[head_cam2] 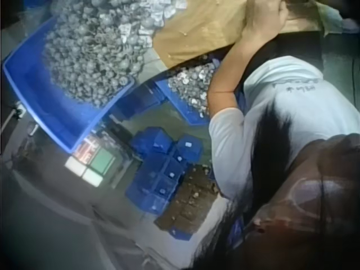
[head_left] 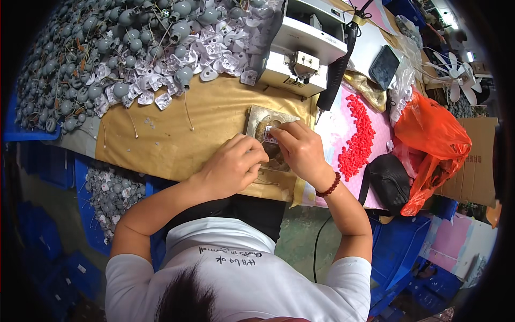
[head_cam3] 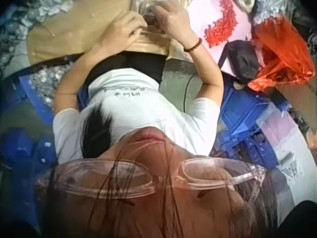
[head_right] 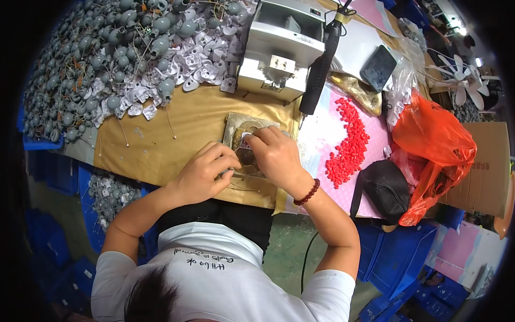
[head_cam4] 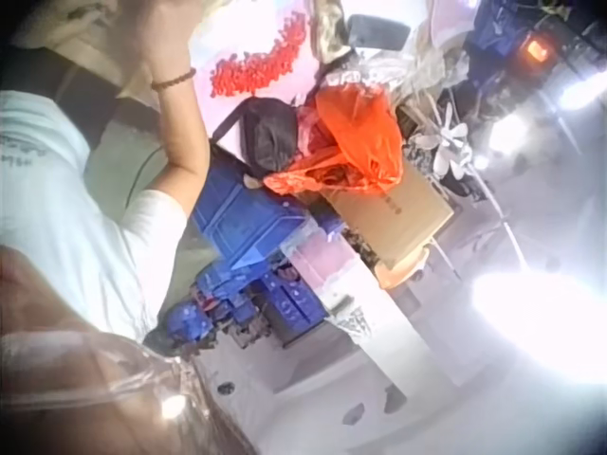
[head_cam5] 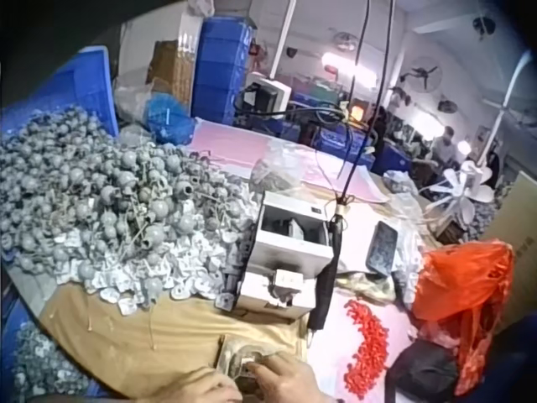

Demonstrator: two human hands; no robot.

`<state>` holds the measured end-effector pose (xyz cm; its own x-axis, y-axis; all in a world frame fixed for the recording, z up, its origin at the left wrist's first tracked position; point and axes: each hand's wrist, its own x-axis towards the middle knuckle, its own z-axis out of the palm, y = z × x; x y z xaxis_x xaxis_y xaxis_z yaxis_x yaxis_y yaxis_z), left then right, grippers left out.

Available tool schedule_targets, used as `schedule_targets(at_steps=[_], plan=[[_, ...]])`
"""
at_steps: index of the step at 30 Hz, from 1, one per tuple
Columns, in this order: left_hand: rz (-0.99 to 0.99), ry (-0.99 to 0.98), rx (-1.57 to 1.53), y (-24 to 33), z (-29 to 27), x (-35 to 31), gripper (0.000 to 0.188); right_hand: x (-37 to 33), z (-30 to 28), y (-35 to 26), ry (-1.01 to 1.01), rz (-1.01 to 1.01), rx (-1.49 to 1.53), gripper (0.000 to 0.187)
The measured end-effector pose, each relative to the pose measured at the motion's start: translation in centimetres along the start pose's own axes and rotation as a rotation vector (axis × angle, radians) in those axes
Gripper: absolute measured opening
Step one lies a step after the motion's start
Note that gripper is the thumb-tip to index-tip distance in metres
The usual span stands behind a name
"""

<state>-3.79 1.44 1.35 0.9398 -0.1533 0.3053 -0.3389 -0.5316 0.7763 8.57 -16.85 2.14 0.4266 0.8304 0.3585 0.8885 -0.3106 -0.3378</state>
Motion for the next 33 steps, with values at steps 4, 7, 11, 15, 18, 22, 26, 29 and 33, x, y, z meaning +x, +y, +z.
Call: schedule_targets(at_steps=[4,7,11,15,18,22,26,29,33], plan=[[0.04,-0.019,0.022,-0.4,0.2,0.0,0.019,-0.3,-0.6,-0.2,-0.124,-0.036,-0.056,0.031],[0.059,-0.023,0.04,-0.5,0.0,0.2,0.02,-0.5,-0.9,-0.6,-0.171,-0.057,-0.105,0.034],[0.05,-0.045,0.071,-0.8,-0.4,0.4,0.02,-0.8,-0.8,-0.5,-0.195,-0.071,-0.106,0.04],[0.043,-0.046,0.066,-0.8,-0.3,0.4,0.02,-0.8,-0.9,-0.2,-0.19,-0.06,-0.021,0.041],[0.029,-0.033,0.028,-1.0,-0.1,0.5,0.02,-1.4,0.5,0.6,-0.048,-0.028,0.043,0.035],[0.003,0.016,-0.086,-1.2,-0.4,0.5,0.018,-1.5,1.2,0.8,0.064,0.02,0.09,0.032],[-0.129,-0.028,-0.3,-0.9,-0.9,0.8,0.013,-1.0,1.0,0.7,0.132,0.111,0.213,0.026],[-0.248,-0.067,-0.437,-1.5,-1.2,1.6,0.012,-0.5,0.0,0.2,0.11,0.297,0.373,0.021],[-0.301,-0.002,-0.548,-2.9,-0.8,2.7,0.011,-0.6,-1.1,1.8,0.015,0.201,0.628,0.019]])
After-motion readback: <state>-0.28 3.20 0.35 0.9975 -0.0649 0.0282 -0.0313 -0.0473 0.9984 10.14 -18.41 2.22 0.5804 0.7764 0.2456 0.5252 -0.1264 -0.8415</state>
